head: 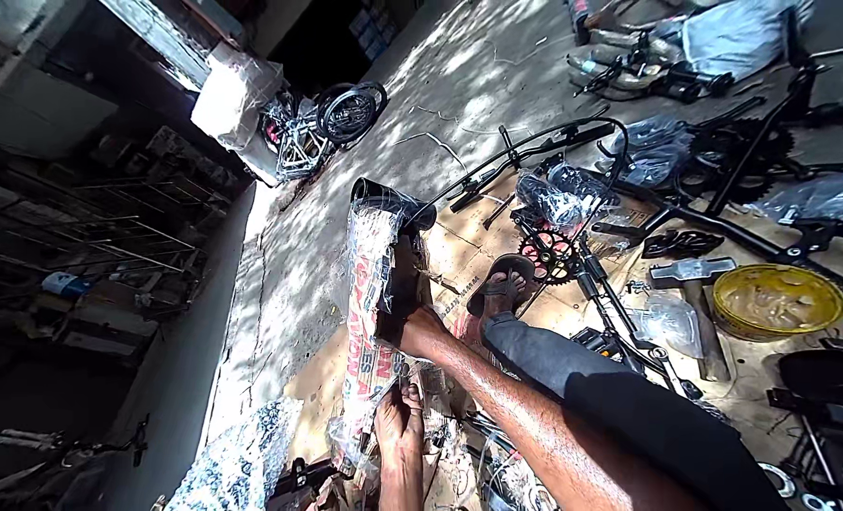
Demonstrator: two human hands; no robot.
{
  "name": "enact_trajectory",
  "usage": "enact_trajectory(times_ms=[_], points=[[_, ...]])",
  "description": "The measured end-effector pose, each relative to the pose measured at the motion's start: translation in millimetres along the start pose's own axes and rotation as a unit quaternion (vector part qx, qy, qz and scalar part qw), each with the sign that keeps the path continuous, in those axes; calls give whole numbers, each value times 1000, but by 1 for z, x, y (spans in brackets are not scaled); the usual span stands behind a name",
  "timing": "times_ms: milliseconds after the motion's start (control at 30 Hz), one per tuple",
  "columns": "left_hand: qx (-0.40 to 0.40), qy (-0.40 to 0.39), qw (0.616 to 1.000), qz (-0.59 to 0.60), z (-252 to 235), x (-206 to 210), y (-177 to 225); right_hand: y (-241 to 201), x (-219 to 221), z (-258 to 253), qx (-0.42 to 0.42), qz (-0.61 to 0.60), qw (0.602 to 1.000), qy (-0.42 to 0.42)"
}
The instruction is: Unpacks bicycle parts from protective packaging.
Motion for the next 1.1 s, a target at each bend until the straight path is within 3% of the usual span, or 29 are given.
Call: enact_trajectory(times_ms=[67,167,200,267,333,400,533,633,767,933,1100], points=[[22,47,998,-28,0,5,3,-2,-6,3,-9,-12,998,-59],[43,64,996,48,0,11,0,-9,-14,5,5,21,992,-123],[43,45,995,83,0,12,-2,-11,-10,2,13,34,994,-103],[26,-23,991,131,0,7,-8,-10,3,-2,18,20,1000,14],[-1,-69,989,128,-3,1,-9,-7,14,3,-3,-26,989,148],[-15,-84,990,112,-6,-2,-7,-3,20,7,-44,-48,972,227],[-16,-98,987,129,-4,-4,-7,1,10,-5,-17,-13,996,84],[-10,-188,964,186,3,-13,-15,2,7,-6,-1,4,1000,12],[-32,-234,950,203,10,-23,-12,-2,8,1,-14,-18,994,107],[-41,-271,943,190,17,-28,-2,2,14,-8,-34,-19,991,127],[-26,-202,969,143,18,-27,2,4,16,-7,-22,-30,993,113]])
Point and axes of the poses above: each hand's wrist, its own z-axis away from the middle knuckle, its own x-axis out of the palm, y = z × x, the point moved 4 cm from there along -z, towards the middle knuckle, and after that the axes turned 10 degrees about -y, right-handed, at the moved point
